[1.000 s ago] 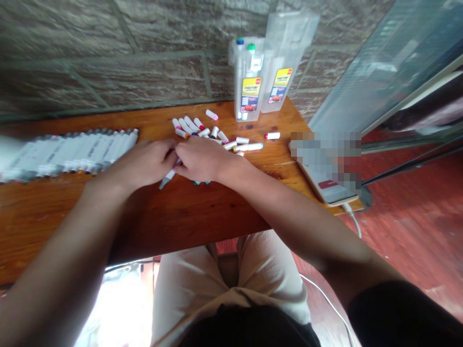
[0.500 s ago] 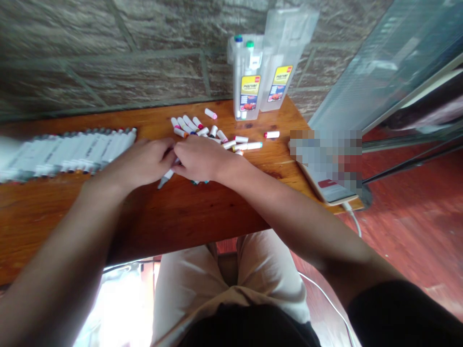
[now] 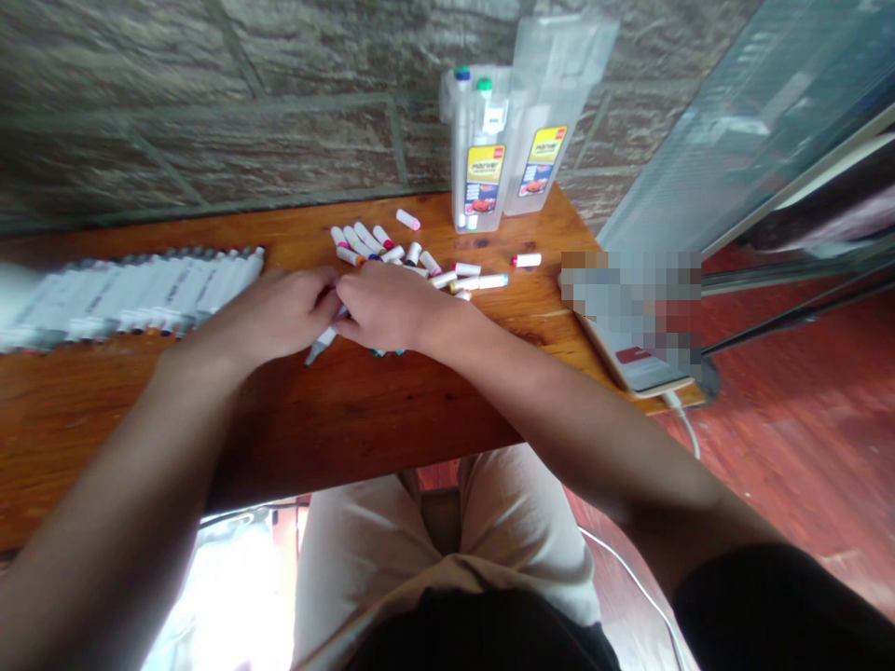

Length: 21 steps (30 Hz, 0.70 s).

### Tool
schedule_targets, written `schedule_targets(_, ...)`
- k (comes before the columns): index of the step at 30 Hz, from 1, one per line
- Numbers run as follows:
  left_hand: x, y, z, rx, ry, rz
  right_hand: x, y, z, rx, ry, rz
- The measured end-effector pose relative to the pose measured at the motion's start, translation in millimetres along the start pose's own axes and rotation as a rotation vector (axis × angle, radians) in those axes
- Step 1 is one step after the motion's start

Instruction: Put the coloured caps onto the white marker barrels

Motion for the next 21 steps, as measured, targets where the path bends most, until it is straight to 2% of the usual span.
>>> schedule_targets(21,-4.9,-2.8,-1.3,0.036,-0.025,-0.008,-6.6,6.1,2.8,-0.048,-0.03,0.003)
Point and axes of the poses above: each hand's wrist, its own z-axis away from the middle knuckle, its own y-axis out of the back of the hand, x = y × z, the point moved 3 cm from there along -z, towards the middle knuckle, and after that the axes turned 15 degrees about y, right-handed, at the moved point
